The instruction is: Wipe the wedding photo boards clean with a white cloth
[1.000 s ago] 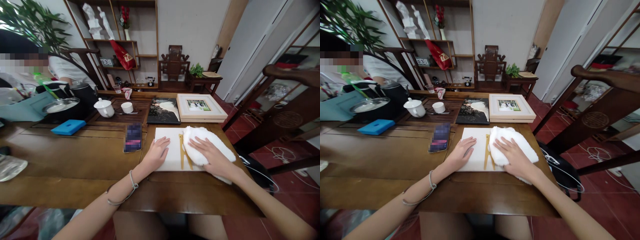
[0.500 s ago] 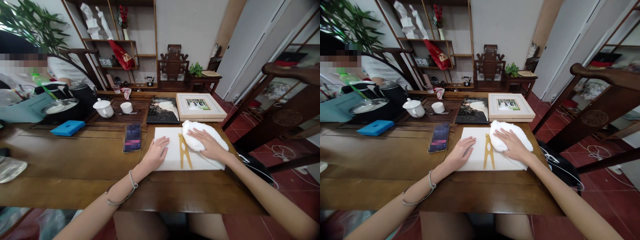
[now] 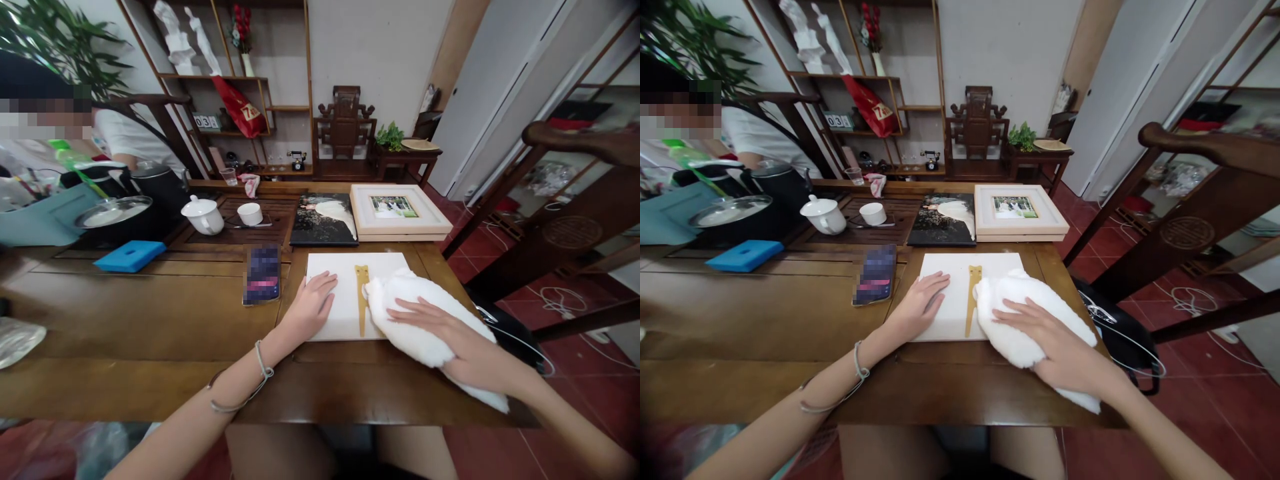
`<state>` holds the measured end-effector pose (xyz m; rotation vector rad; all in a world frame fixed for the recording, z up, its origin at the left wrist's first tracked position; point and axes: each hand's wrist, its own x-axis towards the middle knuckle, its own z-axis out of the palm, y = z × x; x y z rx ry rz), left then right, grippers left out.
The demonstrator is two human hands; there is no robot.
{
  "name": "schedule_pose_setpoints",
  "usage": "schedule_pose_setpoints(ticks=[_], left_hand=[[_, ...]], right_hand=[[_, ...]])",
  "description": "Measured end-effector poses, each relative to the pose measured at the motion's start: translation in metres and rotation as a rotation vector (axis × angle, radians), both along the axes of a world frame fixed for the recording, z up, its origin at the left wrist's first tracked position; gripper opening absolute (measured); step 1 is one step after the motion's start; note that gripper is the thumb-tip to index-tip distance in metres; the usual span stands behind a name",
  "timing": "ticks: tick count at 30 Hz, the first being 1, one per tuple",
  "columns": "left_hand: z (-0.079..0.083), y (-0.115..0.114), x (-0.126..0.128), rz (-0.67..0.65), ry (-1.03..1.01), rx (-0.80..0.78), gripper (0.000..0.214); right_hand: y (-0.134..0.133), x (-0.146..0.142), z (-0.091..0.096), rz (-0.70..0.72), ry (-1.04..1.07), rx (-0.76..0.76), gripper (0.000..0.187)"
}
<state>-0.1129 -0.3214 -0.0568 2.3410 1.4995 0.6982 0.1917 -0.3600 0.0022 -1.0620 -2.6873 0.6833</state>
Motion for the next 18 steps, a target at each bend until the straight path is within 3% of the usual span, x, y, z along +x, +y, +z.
schedule_pose_setpoints(ticks=[4,7,11,15,18], left_hand=[[0.000,0.000,0.000,-0.002,0.001,-0.003,0.038],[-0.001,0.000,-0.001,-0.005,-0.001,-0.001,0.037],[-0.001,0.001,-0.001,-0.011,-0.003,0.016,0.037],[0.000,0.000,-0.002,-0.018,0.007,0.006,0.038],[0.002,0.000,-0.001,-0.013,0.013,-0.009,0.038]], right_hand=[[0.038,0.004,-0.004,-0.226,0.183,-0.179,0.049],[0.073,-0.010,-0.013,-0.389,0.302,-0.212,0.046],[0.105,-0.033,-0.023,-0.451,0.382,-0.158,0.044],[0.104,-0.042,-0.027,-0.484,0.342,-0.140,0.056],[0.076,-0.038,-0.023,-0.341,0.255,-0.147,0.058]])
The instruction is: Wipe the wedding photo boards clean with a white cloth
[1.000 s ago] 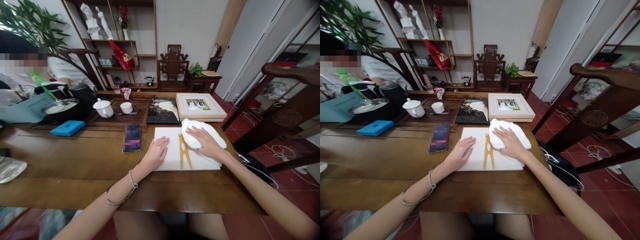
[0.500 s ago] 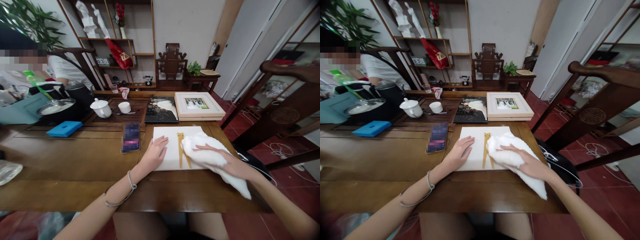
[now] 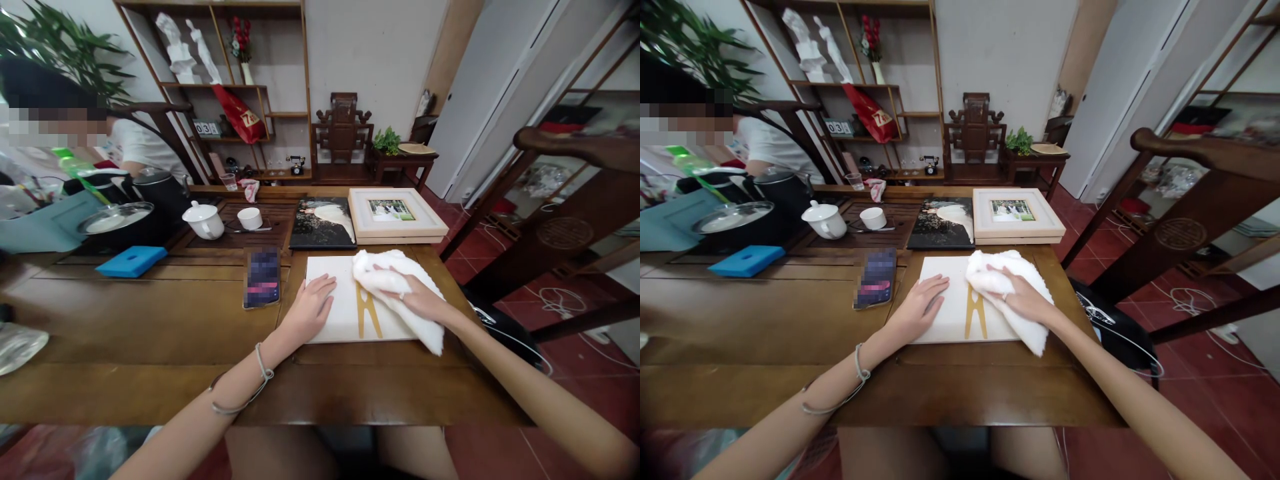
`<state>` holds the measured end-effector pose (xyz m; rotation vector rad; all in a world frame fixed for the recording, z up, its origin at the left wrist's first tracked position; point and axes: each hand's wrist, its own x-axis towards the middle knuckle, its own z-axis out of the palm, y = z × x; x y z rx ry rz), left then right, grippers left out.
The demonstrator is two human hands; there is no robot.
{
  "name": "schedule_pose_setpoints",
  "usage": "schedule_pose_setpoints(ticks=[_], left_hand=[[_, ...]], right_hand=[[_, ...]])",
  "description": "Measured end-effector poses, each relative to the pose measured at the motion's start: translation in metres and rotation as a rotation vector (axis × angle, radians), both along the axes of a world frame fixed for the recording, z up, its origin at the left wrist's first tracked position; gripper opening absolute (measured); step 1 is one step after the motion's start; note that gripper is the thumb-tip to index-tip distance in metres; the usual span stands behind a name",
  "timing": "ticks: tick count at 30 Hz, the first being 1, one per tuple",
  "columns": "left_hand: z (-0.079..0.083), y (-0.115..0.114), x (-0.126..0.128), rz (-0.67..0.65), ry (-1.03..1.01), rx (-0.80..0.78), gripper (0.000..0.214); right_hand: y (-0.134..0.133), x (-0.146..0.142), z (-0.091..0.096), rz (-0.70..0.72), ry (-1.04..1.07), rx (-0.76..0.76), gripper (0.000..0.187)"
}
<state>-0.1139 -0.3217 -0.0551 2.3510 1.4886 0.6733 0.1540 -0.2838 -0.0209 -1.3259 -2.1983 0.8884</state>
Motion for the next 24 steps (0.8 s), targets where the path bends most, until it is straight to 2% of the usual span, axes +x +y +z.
schedule_pose_setpoints(ticks=[5,6,8,11,15,19,21,24], left_hand=[[0.001,-0.001,0.001,0.003,-0.003,-0.002,0.038],[0.001,-0.001,0.001,0.003,-0.004,-0.001,0.038],[0.000,-0.001,0.001,0.006,-0.005,-0.001,0.037],[0.000,-0.001,0.001,0.009,-0.008,-0.003,0.038],[0.001,-0.001,0.001,0.005,-0.003,-0.003,0.038],[0.002,-0.001,0.000,0.011,0.000,-0.008,0.038],[0.003,-0.001,0.000,0.010,-0.004,-0.006,0.038],[0.002,-0.001,-0.001,0.007,-0.012,0.000,0.038]], right_hand=[[-0.063,0.022,0.020,0.303,0.006,-0.064,0.054],[-0.070,0.027,0.023,0.330,0.004,-0.092,0.053],[-0.073,0.034,0.027,0.297,-0.013,-0.110,0.051],[-0.053,0.034,0.023,0.170,0.012,-0.015,0.042],[-0.004,0.012,0.008,0.055,0.086,0.174,0.034],[0.026,-0.023,-0.001,-0.073,0.004,0.257,0.046],[0.026,-0.038,-0.003,-0.024,-0.059,0.276,0.061],[0.006,-0.049,0.001,0.154,-0.231,0.294,0.078]])
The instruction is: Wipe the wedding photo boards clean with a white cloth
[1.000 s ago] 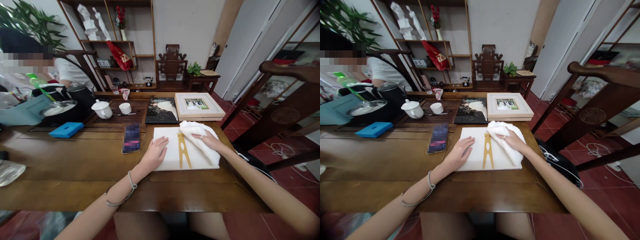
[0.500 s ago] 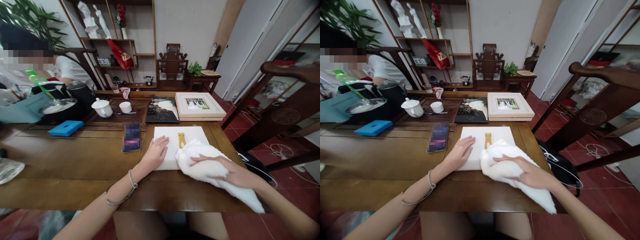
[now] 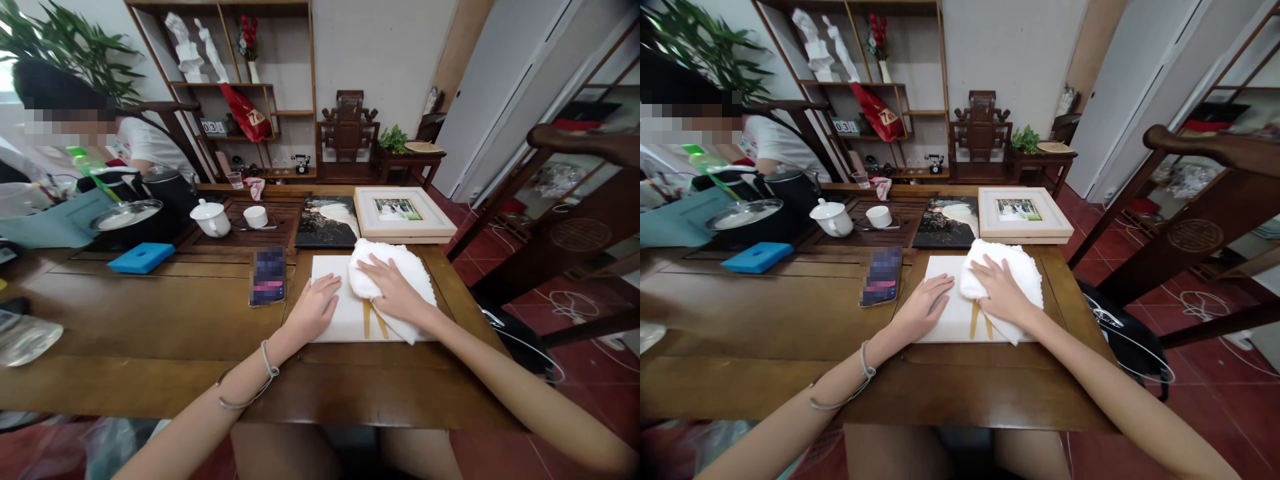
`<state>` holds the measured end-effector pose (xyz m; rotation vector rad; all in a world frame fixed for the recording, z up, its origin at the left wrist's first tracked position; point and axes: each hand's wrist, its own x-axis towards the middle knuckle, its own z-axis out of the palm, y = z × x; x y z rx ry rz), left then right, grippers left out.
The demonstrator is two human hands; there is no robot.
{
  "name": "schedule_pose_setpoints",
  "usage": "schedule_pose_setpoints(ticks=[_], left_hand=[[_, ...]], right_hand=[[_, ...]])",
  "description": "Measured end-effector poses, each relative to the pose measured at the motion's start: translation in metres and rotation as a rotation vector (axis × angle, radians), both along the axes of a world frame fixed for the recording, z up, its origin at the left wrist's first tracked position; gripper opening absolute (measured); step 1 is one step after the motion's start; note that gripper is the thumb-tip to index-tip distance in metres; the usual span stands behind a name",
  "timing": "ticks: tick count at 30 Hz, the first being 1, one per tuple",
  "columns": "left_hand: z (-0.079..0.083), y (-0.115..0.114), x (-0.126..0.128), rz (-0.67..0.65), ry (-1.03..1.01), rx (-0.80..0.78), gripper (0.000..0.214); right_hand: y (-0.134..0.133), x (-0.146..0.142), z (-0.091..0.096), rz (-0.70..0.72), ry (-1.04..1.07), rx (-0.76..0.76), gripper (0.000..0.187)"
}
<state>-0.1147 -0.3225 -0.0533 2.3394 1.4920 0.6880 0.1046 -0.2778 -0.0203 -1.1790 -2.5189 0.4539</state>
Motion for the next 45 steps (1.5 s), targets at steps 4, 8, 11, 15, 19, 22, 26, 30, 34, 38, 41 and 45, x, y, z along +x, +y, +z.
schedule_pose_setpoints(ticks=[4,8,11,15,19,22,26,30,34,38,41,45], left_hand=[[-0.002,0.001,0.000,-0.008,-0.008,0.026,0.038],[-0.003,0.001,0.001,0.010,-0.018,0.029,0.036],[-0.005,0.000,0.002,0.026,-0.037,0.028,0.036],[-0.008,0.000,0.002,0.049,-0.075,0.026,0.037],[-0.011,0.002,0.000,0.040,-0.112,0.028,0.040],[-0.013,0.003,-0.001,0.042,-0.117,0.013,0.042],[-0.015,0.004,-0.001,0.059,-0.114,0.014,0.041],[-0.020,0.006,-0.001,0.062,-0.146,0.057,0.041],[-0.023,0.007,-0.002,0.076,-0.171,0.081,0.044],[-0.024,0.008,-0.003,0.074,-0.170,0.083,0.043],[-0.023,0.009,-0.003,0.073,-0.192,0.091,0.042],[-0.016,0.010,-0.005,0.075,-0.257,0.071,0.041]], right_hand=[[-0.053,0.007,0.015,0.182,-0.176,-0.029,0.087],[-0.092,0.027,0.031,0.342,-0.201,-0.114,0.093],[-0.087,0.044,0.028,0.312,-0.163,-0.111,0.095],[-0.044,0.053,0.007,0.165,-0.082,0.033,0.086],[-0.007,0.031,-0.003,0.011,-0.101,0.093,0.076],[-0.002,0.002,0.001,-0.038,-0.189,0.095,0.076],[-0.029,-0.023,0.005,0.111,-0.311,0.169,0.079],[-0.078,-0.016,0.010,0.294,-0.337,0.155,0.086],[-0.102,0.005,0.024,0.301,-0.336,0.048,0.089],[-0.074,0.010,0.029,0.094,-0.345,0.064,0.082],[-0.049,-0.010,0.021,0.007,-0.380,0.158,0.070],[-0.054,-0.054,0.006,0.031,-0.456,0.326,0.059]])
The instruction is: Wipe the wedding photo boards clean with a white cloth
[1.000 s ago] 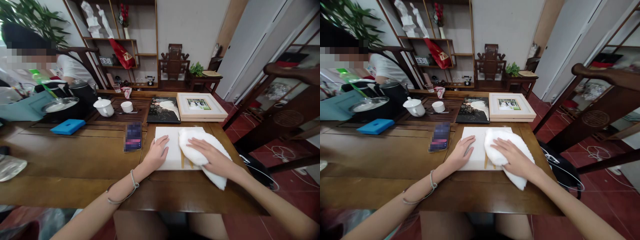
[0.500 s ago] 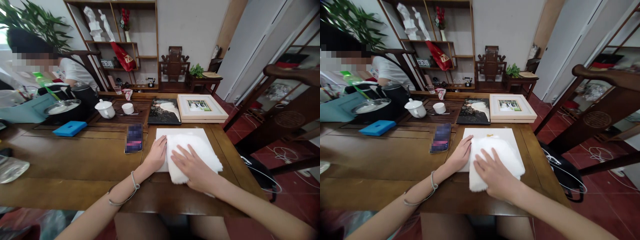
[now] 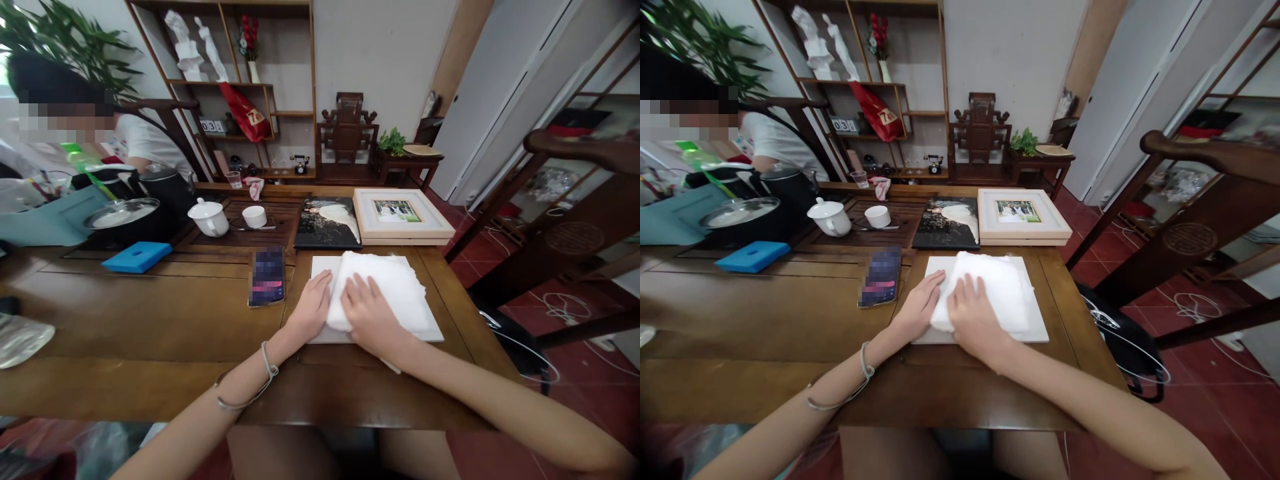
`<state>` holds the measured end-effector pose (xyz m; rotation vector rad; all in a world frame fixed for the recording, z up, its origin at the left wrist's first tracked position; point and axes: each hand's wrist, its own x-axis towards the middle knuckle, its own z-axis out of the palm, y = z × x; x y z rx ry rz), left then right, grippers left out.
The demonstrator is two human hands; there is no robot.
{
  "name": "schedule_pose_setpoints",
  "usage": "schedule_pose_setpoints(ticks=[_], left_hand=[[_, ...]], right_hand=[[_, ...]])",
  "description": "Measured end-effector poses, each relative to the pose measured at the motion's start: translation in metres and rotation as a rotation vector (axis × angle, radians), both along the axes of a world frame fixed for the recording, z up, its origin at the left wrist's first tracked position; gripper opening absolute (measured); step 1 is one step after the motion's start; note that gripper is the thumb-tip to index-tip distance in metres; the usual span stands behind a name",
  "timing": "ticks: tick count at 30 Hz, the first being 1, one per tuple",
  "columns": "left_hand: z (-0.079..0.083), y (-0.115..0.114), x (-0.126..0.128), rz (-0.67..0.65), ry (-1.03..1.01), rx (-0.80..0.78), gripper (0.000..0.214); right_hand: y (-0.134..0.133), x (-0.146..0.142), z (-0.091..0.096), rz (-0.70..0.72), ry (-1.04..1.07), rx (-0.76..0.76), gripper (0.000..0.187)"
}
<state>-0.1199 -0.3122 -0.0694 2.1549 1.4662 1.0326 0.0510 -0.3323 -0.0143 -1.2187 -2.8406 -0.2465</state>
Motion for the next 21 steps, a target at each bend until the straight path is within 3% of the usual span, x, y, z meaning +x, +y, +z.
schedule_pose_setpoints(ticks=[4,9,13,15,18,21], left_hand=[[0.007,0.000,-0.002,0.014,-0.063,-0.033,0.042],[0.004,-0.001,0.000,0.006,-0.044,-0.029,0.043],[-0.001,-0.002,0.002,-0.004,0.025,0.029,0.041],[-0.003,-0.003,0.003,-0.006,0.053,0.036,0.041],[-0.004,-0.004,0.003,-0.006,0.072,0.021,0.040],[-0.004,-0.005,0.004,-0.005,0.090,-0.004,0.043]], right_hand=[[-0.038,-0.020,-0.006,0.138,-0.045,0.064,0.058],[-0.058,0.008,0.009,0.362,0.040,-0.142,0.070],[-0.030,0.044,0.027,0.226,0.232,-0.371,0.069],[-0.009,0.058,0.031,0.110,0.362,-0.414,0.054],[0.024,0.071,0.029,-0.036,0.510,-0.409,0.031],[0.055,0.072,0.021,-0.138,0.555,-0.306,0.023]])
